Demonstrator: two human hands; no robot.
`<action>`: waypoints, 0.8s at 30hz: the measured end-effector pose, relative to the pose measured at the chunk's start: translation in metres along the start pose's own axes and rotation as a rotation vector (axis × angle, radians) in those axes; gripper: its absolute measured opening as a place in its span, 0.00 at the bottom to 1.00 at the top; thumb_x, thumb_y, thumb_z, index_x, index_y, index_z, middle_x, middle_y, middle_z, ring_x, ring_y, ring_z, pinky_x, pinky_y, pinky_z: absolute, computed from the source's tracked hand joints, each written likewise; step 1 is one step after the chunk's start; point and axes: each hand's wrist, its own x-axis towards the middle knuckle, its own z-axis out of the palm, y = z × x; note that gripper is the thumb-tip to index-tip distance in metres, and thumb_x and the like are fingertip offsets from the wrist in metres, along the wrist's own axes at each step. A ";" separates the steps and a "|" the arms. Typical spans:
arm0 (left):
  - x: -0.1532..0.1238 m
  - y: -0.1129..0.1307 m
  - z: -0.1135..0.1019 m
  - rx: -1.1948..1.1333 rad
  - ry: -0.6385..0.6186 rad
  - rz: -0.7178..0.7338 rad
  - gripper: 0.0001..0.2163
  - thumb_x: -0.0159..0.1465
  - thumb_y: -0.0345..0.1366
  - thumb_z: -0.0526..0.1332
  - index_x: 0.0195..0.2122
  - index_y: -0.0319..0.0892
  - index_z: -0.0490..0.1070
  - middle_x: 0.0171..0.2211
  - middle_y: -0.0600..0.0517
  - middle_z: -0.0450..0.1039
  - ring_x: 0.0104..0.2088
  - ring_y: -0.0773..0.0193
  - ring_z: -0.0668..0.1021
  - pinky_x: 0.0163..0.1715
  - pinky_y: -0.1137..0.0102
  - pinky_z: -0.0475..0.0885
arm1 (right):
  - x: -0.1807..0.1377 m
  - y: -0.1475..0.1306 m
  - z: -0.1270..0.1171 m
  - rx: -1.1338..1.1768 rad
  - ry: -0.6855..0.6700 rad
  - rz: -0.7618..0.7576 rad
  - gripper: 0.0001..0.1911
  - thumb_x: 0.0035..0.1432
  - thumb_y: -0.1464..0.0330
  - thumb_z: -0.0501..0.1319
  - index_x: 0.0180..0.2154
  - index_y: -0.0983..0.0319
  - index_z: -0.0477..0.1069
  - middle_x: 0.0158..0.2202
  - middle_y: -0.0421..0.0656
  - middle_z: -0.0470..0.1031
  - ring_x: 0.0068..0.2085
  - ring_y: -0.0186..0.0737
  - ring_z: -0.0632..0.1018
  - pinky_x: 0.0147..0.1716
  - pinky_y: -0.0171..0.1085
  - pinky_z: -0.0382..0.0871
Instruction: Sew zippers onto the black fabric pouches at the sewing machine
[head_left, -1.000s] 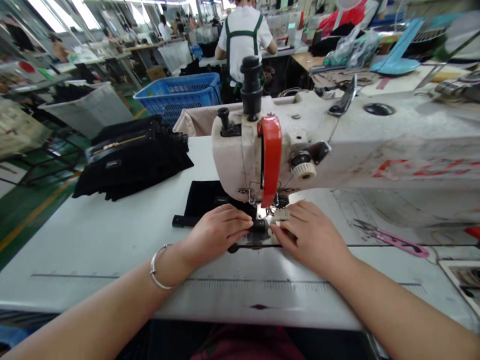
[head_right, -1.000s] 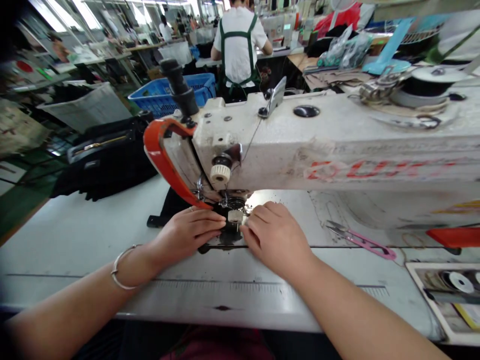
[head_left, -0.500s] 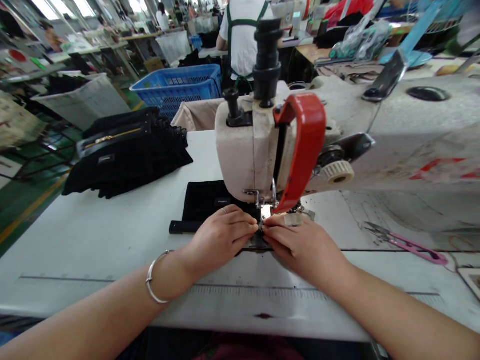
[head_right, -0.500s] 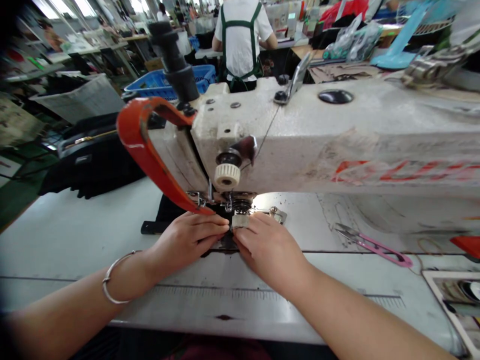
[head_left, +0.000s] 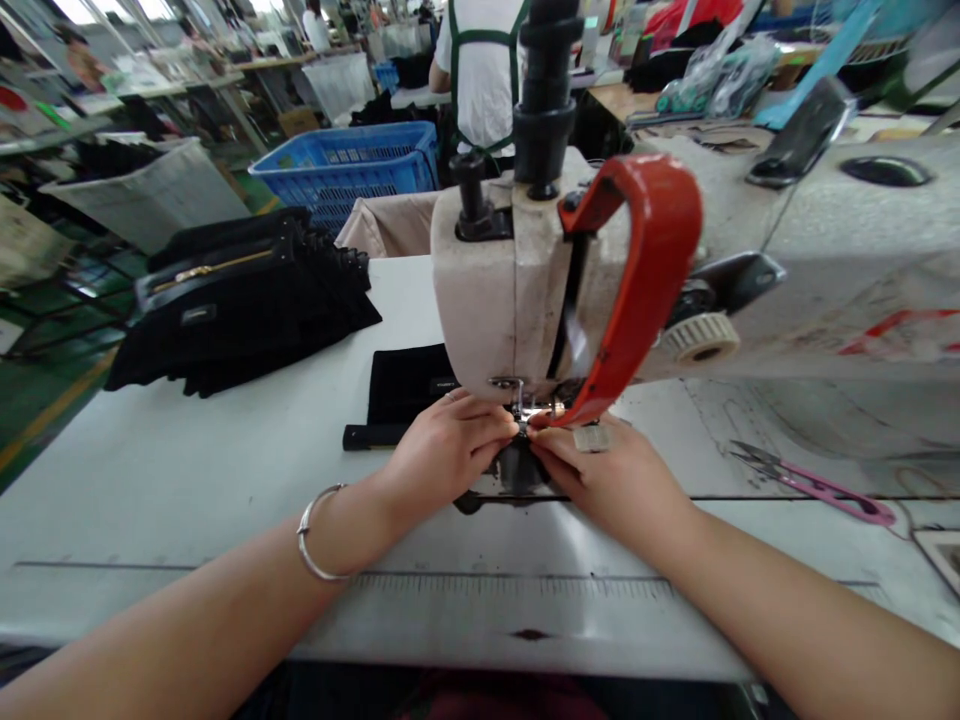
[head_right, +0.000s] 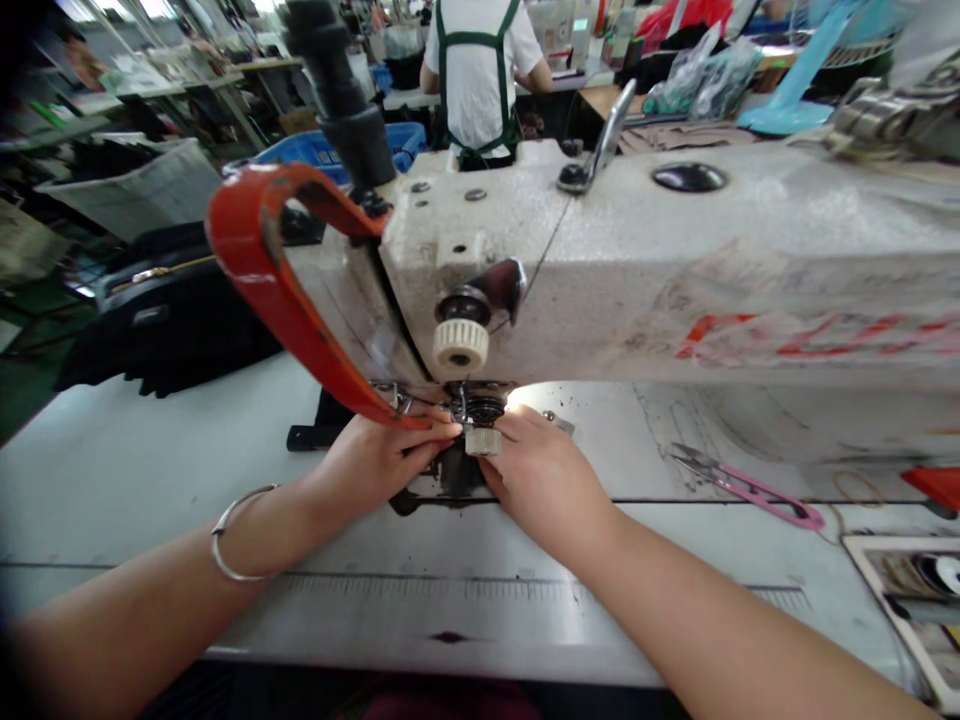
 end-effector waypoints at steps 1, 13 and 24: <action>0.000 -0.001 0.001 0.006 0.005 0.000 0.07 0.67 0.32 0.59 0.40 0.45 0.78 0.39 0.52 0.79 0.44 0.60 0.79 0.47 0.63 0.74 | 0.000 0.000 0.000 0.004 0.002 0.003 0.08 0.63 0.74 0.57 0.39 0.63 0.75 0.40 0.48 0.78 0.40 0.45 0.76 0.40 0.42 0.74; -0.001 -0.003 0.004 0.024 0.028 -0.017 0.07 0.67 0.31 0.59 0.39 0.45 0.78 0.39 0.52 0.79 0.42 0.60 0.79 0.45 0.65 0.75 | 0.002 0.000 0.002 0.021 0.018 0.016 0.06 0.63 0.74 0.57 0.37 0.62 0.74 0.39 0.47 0.78 0.40 0.45 0.76 0.38 0.41 0.72; 0.001 -0.002 0.007 0.035 0.025 -0.084 0.06 0.66 0.33 0.60 0.38 0.46 0.78 0.39 0.53 0.80 0.42 0.61 0.79 0.45 0.65 0.75 | 0.000 0.001 0.005 0.017 0.015 0.037 0.08 0.63 0.74 0.57 0.38 0.61 0.75 0.37 0.46 0.78 0.39 0.43 0.76 0.39 0.39 0.72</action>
